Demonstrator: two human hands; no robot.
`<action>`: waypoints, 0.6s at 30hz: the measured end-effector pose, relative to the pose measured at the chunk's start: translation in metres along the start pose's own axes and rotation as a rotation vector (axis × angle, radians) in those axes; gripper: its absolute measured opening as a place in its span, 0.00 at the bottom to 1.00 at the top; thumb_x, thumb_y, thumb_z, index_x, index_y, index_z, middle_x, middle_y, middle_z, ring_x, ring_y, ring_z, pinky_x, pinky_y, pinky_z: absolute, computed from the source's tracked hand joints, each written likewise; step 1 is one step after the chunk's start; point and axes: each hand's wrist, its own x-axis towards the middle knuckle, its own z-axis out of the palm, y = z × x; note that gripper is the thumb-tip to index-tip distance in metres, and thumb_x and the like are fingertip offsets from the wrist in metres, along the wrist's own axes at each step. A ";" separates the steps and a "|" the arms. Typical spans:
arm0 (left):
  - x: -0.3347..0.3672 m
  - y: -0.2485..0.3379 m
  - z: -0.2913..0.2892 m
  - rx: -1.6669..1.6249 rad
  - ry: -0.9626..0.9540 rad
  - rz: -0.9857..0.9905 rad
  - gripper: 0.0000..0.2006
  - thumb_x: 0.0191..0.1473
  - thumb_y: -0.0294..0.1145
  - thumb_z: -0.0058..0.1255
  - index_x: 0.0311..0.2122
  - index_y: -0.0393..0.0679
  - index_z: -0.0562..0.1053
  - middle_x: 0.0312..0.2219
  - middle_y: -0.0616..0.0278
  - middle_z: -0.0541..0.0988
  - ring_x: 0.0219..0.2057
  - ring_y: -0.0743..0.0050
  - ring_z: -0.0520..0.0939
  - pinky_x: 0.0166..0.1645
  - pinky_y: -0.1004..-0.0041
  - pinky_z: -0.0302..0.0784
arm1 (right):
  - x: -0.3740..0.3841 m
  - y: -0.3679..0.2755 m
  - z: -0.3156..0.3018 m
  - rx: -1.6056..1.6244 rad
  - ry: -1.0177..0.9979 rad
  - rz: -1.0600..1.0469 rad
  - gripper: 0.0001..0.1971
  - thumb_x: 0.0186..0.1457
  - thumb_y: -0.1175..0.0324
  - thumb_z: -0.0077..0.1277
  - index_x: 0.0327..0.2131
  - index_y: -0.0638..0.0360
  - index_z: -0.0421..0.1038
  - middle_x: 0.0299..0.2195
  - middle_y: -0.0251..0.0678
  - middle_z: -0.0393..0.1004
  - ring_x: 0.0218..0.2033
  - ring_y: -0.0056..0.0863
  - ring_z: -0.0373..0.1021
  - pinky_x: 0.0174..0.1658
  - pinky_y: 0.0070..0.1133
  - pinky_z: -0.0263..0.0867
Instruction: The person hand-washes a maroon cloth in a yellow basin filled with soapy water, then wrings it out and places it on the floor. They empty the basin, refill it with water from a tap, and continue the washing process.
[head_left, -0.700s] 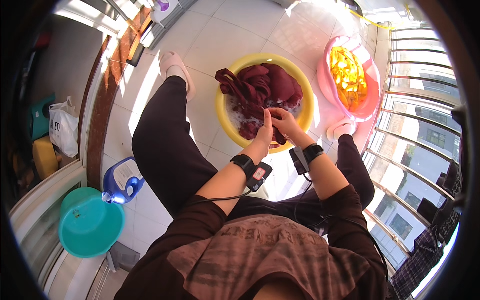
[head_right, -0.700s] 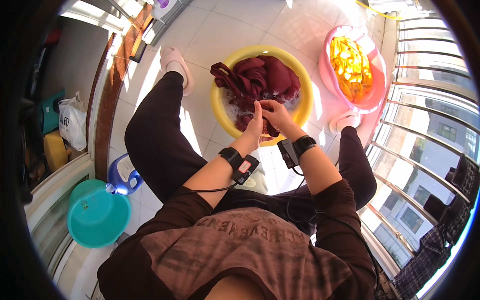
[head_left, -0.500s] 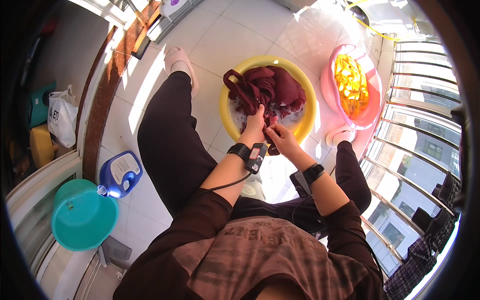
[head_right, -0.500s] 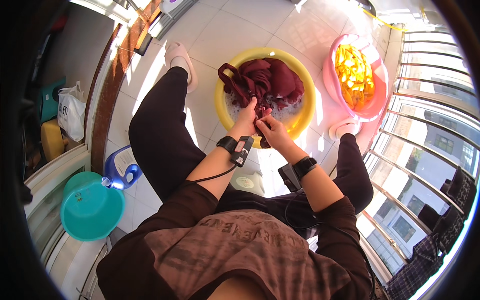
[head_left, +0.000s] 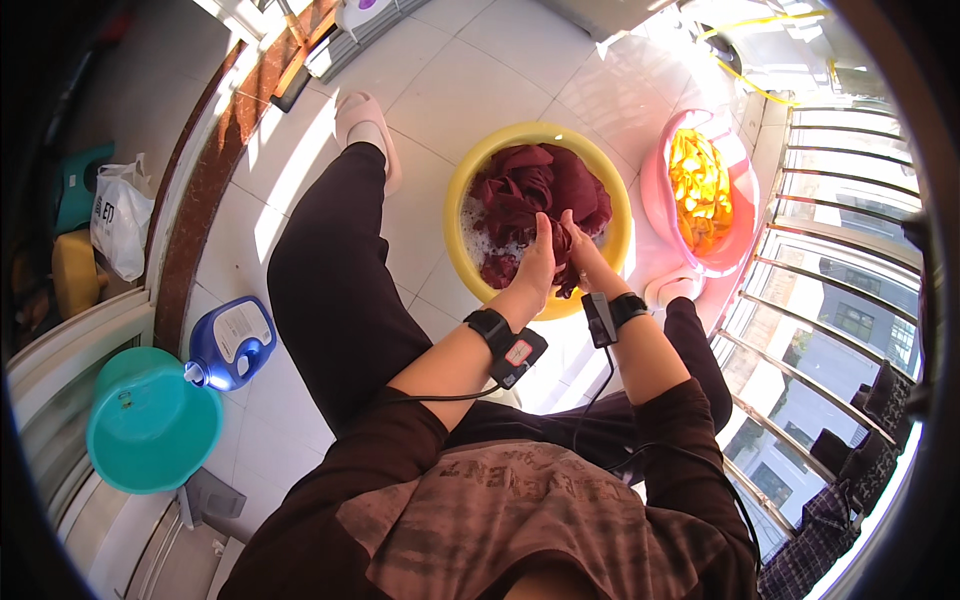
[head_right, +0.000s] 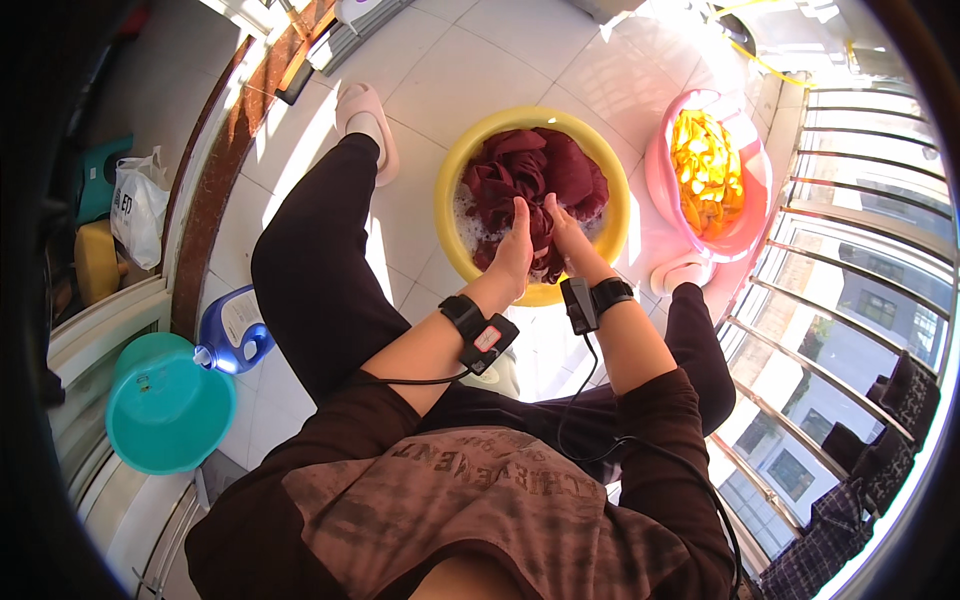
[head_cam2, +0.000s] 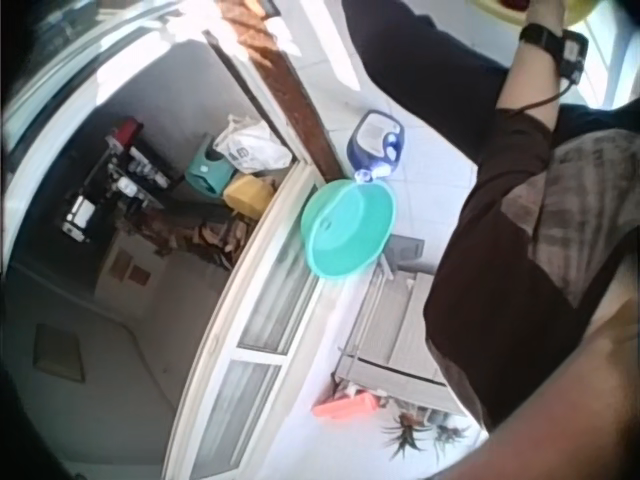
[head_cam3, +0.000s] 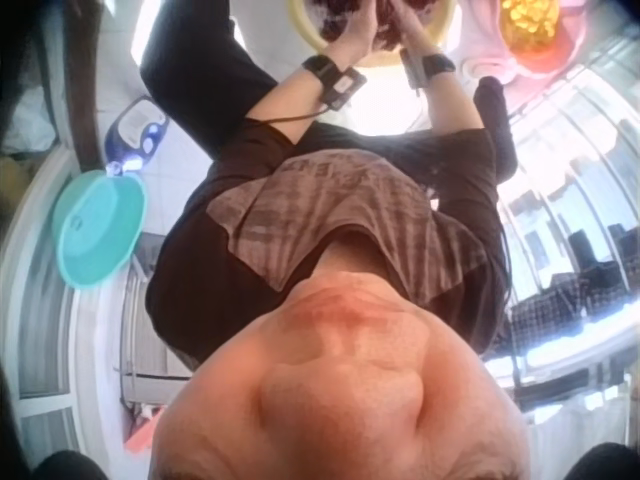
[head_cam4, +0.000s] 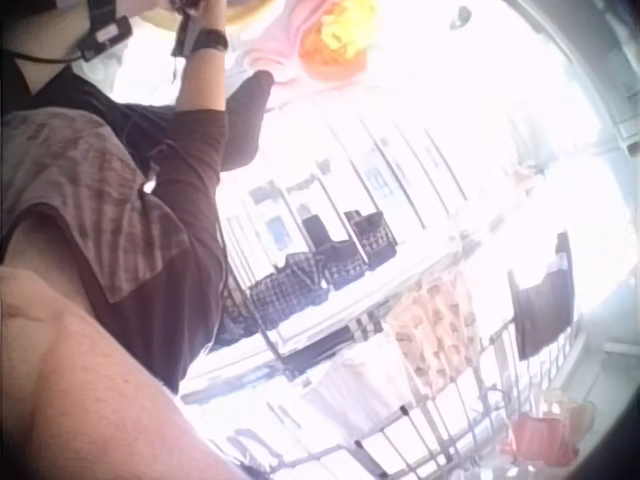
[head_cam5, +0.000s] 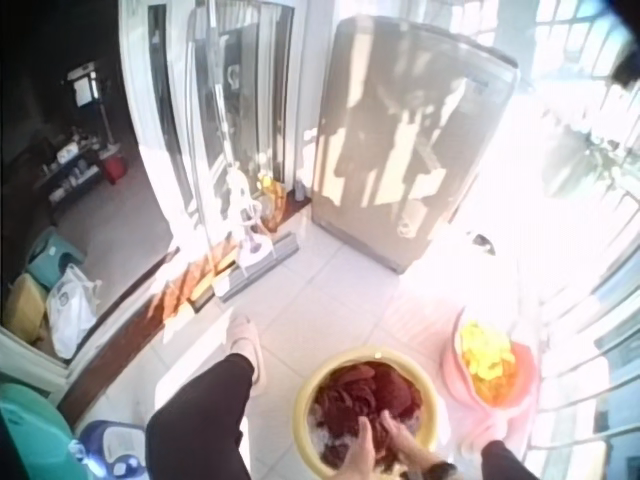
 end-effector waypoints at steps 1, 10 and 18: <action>-0.002 -0.007 -0.001 0.017 -0.005 0.010 0.48 0.47 0.77 0.27 0.55 0.38 0.63 0.50 0.58 0.69 0.51 0.69 0.69 0.53 0.71 0.64 | -0.009 -0.004 -0.006 0.138 -0.092 0.102 0.24 0.57 0.46 0.46 0.43 0.57 0.71 0.31 0.33 0.75 0.27 0.21 0.69 0.33 0.21 0.67; 0.039 0.002 -0.044 -0.269 0.174 -0.136 0.35 0.49 0.71 0.39 0.38 0.41 0.67 0.26 0.62 0.73 0.26 0.73 0.76 0.30 0.76 0.74 | -0.031 0.020 0.018 -0.465 -0.009 -0.418 0.09 0.56 0.70 0.50 0.39 0.62 0.71 0.27 0.29 0.72 0.28 0.16 0.68 0.34 0.16 0.65; 0.039 -0.004 -0.038 -0.305 0.292 0.141 0.20 0.57 0.49 0.46 0.41 0.41 0.67 0.30 0.64 0.72 0.32 0.72 0.73 0.38 0.72 0.72 | -0.030 0.019 0.045 -0.647 0.140 -0.553 0.18 0.59 0.56 0.44 0.27 0.63 0.72 0.22 0.47 0.71 0.25 0.42 0.69 0.31 0.28 0.65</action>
